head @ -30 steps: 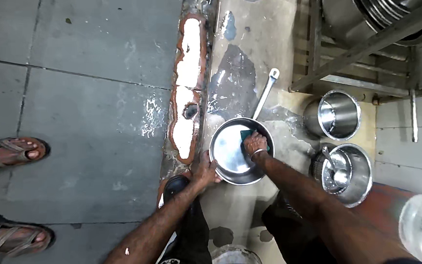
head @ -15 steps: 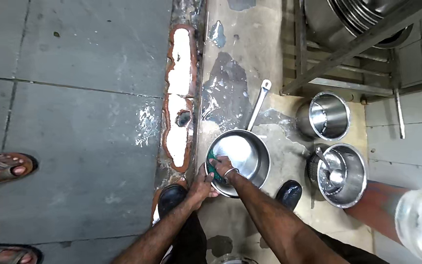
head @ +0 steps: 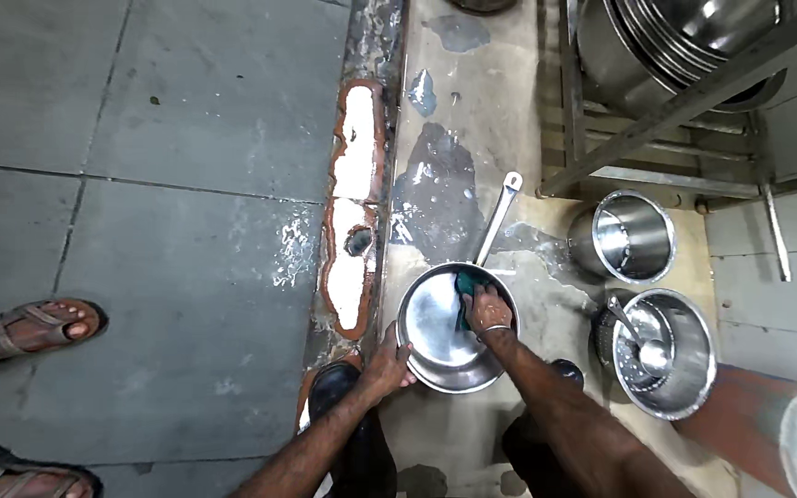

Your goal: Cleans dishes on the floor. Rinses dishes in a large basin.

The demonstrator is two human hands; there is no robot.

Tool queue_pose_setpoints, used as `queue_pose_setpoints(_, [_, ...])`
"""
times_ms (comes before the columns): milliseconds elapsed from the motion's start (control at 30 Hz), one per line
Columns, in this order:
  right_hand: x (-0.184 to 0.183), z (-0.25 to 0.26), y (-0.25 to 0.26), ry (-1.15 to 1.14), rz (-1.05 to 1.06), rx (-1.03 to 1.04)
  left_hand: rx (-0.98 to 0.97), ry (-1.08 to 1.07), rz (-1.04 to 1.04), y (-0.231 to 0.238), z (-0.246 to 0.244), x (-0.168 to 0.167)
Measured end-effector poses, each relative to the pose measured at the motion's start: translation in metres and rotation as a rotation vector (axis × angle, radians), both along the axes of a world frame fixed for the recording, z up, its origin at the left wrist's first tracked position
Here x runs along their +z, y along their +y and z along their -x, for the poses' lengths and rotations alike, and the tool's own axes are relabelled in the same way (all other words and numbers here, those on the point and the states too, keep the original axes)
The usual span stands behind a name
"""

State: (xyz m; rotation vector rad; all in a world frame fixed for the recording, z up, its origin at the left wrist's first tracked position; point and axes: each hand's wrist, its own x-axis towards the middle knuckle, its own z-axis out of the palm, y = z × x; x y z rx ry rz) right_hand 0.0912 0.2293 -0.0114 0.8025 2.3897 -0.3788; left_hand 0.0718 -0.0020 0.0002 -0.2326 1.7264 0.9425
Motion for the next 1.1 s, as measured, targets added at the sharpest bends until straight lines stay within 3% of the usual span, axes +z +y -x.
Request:
queue_pose_setpoints(167, [-0.042, -0.024, -0.028, 0.021, -0.023, -0.072, -0.145, 0.081, 0.025, -0.001, 0.006, -0.003])
queue_pose_setpoints(300, [-0.041, 0.006, -0.037, 0.082, 0.025, 0.030, -0.272, 0.111, 0.067, 0.003, 0.008, 0.005])
queue_pose_setpoints(400, [-0.036, 0.022, -0.061, 0.084, 0.182, 0.310, -0.278, 0.087, 0.107, 0.007, 0.011, 0.008])
queue_pose_setpoints(500, [-0.034, -0.014, -0.073, -0.055, 0.394, 0.676, -0.261, 0.075, 0.116, 0.009, 0.013, 0.009])
queue_pose_setpoints(667, [-0.030, -0.050, -0.024, -0.138, 0.528, 1.060, -0.344, 0.110, 0.180, 0.013, 0.016, 0.016])
queue_pose_setpoints(733, [-0.031, -0.049, -0.034, -0.100, 0.487, 0.983, -0.307, 0.120, 0.157, 0.012, 0.012, 0.014])
queue_pose_setpoints(900, [-0.036, 0.010, -0.074, -0.070, 0.235, 0.539, -0.117, 0.059, 0.030, 0.004, 0.007, 0.005])
queue_pose_setpoints(1033, [-0.042, 0.011, -0.033, 0.004, 0.038, 0.243, 0.010, 0.019, -0.052, 0.003, 0.001, -0.001])
queue_pose_setpoints(1100, [-0.036, -0.003, -0.017, -0.100, -0.020, 0.079, 0.047, 0.000, -0.060, 0.004, 0.002, 0.001])
